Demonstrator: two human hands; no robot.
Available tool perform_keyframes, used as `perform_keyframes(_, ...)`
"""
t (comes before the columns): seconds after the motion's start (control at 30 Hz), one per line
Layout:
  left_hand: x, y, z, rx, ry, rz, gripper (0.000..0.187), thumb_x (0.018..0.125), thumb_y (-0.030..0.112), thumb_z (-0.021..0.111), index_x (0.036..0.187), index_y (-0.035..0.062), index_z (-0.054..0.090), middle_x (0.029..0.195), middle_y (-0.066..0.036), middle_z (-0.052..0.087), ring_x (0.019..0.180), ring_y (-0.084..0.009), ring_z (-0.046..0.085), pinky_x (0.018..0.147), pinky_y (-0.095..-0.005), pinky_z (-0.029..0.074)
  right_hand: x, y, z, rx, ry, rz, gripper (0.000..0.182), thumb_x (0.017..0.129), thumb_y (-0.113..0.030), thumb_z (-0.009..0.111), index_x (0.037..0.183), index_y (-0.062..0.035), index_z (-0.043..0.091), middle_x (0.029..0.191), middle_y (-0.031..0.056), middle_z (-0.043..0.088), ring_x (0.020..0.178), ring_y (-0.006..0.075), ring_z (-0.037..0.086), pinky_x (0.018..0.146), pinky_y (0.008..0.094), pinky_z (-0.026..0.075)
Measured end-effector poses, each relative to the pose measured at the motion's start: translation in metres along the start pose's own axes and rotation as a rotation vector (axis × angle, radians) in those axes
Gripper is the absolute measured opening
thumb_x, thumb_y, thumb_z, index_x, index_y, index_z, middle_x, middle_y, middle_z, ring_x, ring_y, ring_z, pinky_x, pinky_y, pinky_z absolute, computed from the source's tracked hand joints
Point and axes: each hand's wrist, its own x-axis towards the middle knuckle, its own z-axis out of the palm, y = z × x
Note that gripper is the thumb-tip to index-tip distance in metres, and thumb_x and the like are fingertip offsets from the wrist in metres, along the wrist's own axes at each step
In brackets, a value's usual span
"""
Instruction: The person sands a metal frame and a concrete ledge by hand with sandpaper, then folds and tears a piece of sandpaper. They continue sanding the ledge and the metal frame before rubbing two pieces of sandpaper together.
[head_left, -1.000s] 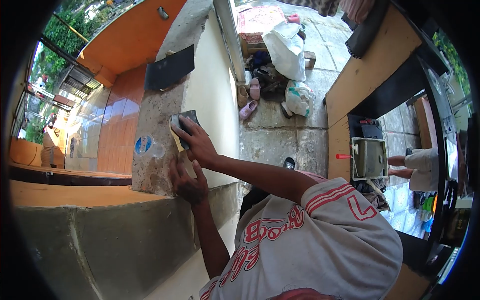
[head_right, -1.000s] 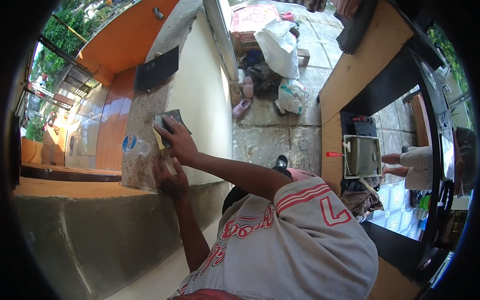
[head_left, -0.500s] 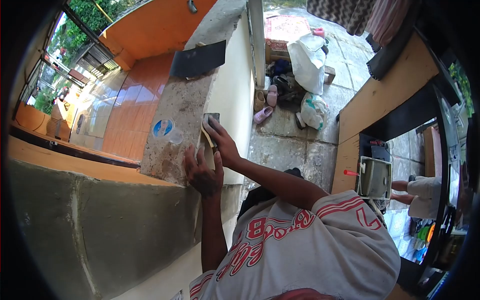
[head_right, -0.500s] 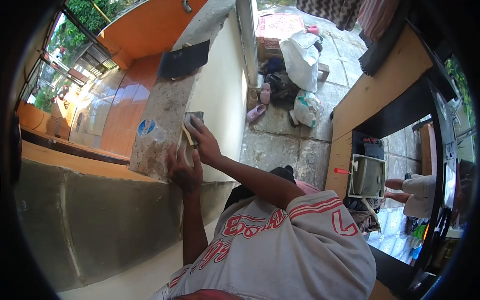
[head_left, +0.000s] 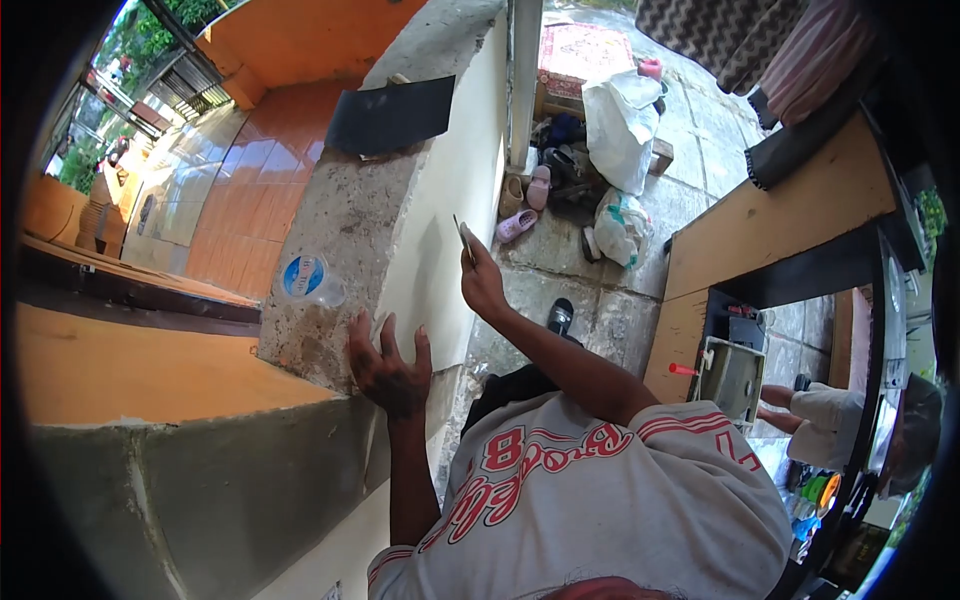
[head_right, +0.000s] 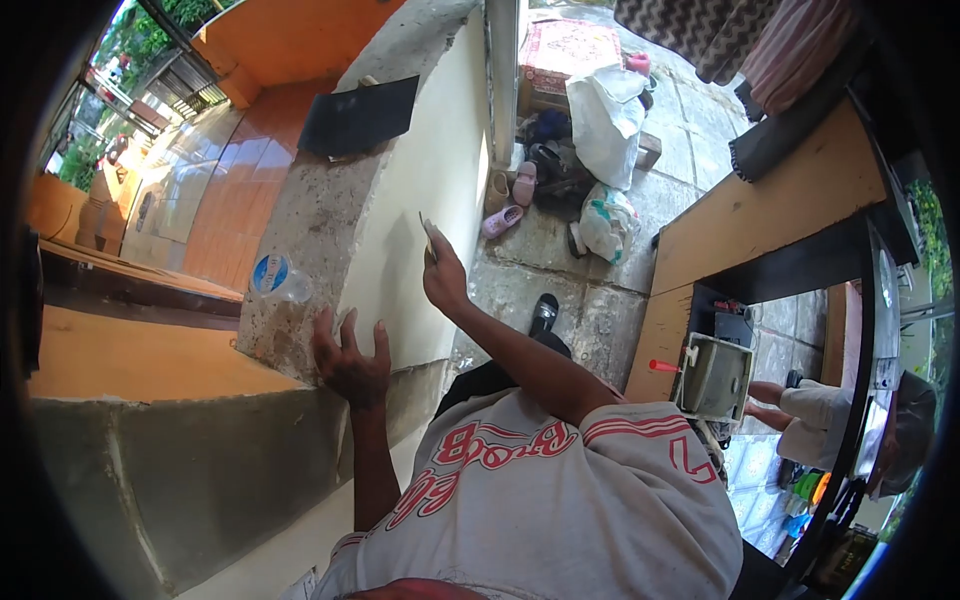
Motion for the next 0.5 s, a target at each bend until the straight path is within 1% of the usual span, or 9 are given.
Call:
perform_keyframes(0.03,0.002,0.003,0.0,0.004,-0.007,0.0,0.041,0.088,0.039,0.069,0.115,0.0084,0.067,0.137,-0.017,0.053,0.131,-0.0388,0.05,0.11,-0.0548,0.039,0.005,0.004,-0.001,0.032,-0.02,0.071,0.045,0.105,-0.012,0.046,0.15,-0.0067,0.042,0.139,0.0224,0.057,0.128,0.0316,0.056,0.107,0.0365,0.042)
perform_keyframes(0.07,0.006,0.008,-0.001,0.017,0.001,-0.011,0.038,0.085,0.034,0.071,0.112,0.008,0.067,0.135,-0.017,0.053,0.13,-0.039,0.049,0.109,-0.0543,0.039,0.011,0.008,-0.002,0.034,-0.021,0.077,0.045,0.105,-0.012,0.046,0.15,-0.0067,0.042,0.139,0.0224,0.057,0.128,0.0316,0.056,0.107,0.0365,0.042)
perform_keyframes(0.1,0.008,0.014,0.001,0.032,0.01,-0.022,0.035,0.082,0.029,0.073,0.11,0.0076,0.068,0.132,-0.016,0.054,0.129,-0.0393,0.049,0.107,-0.0537,0.04,0.018,0.01,-0.004,0.056,-0.034,0.14,0.045,0.104,-0.01,0.046,0.149,-0.0064,0.043,0.143,0.0216,0.054,0.133,0.0329,0.051,0.111,0.0377,0.039)
perform_keyframes(0.13,0.009,0.02,0.005,0.037,0.005,-0.021,0.035,0.082,0.029,0.073,0.11,0.0076,0.068,0.132,-0.016,0.054,0.129,-0.0393,0.049,0.107,-0.0537,0.04,0.029,0.012,-0.006,0.08,-0.047,0.201,0.045,0.103,-0.008,0.046,0.148,-0.006,0.044,0.147,0.0209,0.05,0.137,0.0343,0.047,0.115,0.039,0.036)
perform_keyframes(0.2,0.012,0.031,0.017,0.005,0.03,0.029,0.033,0.083,0.027,0.072,0.11,0.008,0.067,0.132,-0.015,0.054,0.132,-0.041,0.046,0.108,-0.0571,0.037,0.055,0.016,-0.013,0.1,-0.055,0.236,0.045,0.104,-0.01,0.045,0.148,-0.0056,0.044,0.146,0.0216,0.05,0.138,0.0349,0.047,0.115,0.0392,0.036)
perform_keyframes(0.27,0.021,0.055,0.036,0.001,0.022,0.066,0.031,0.086,0.029,0.069,0.111,0.0106,0.066,0.131,-0.014,0.055,0.132,-0.0412,0.045,0.111,-0.058,0.036,0.088,0.016,-0.024,0.221,-0.046,0.273,0.045,0.104,-0.01,0.045,0.149,-0.0055,0.043,0.148,0.0217,0.048,0.139,0.0352,0.045,0.115,0.0394,0.035)
perform_keyframes(0.33,0.041,0.077,0.055,-0.015,0.017,0.116,0.035,0.085,0.026,0.069,0.115,0.0096,0.065,0.133,-0.015,0.054,0.135,-0.0417,0.042,0.112,-0.0608,0.033,0.128,0.011,-0.033,0.231,-0.021,0.228,0.046,0.104,-0.01,0.044,0.149,-0.0055,0.042,0.149,0.0215,0.047,0.139,0.0351,0.045,0.116,0.0394,0.035)
perform_keyframes(0.47,0.113,0.097,0.073,0.092,-0.021,0.151,0.041,0.084,0.026,0.07,0.121,0.0074,0.062,0.134,-0.016,0.053,0.137,-0.0423,0.041,0.113,-0.0595,0.033,0.217,-0.002,-0.048,0.251,0.046,0.13,0.047,0.104,-0.009,0.044,0.151,-0.0057,0.04,0.151,0.0212,0.044,0.141,0.0349,0.042,0.116,0.0395,0.034)
perform_keyframes(0.5,0.132,0.098,0.075,0.11,-0.049,0.116,0.044,0.084,0.025,0.071,0.122,0.0059,0.061,0.135,-0.017,0.052,0.137,-0.0428,0.04,0.113,-0.0583,0.034,0.239,-0.007,-0.052,0.284,0.05,0.169,0.047,0.104,-0.009,0.044,0.15,-0.0058,0.04,0.151,0.0212,0.044,0.141,0.035,0.042,0.116,0.0394,0.033)
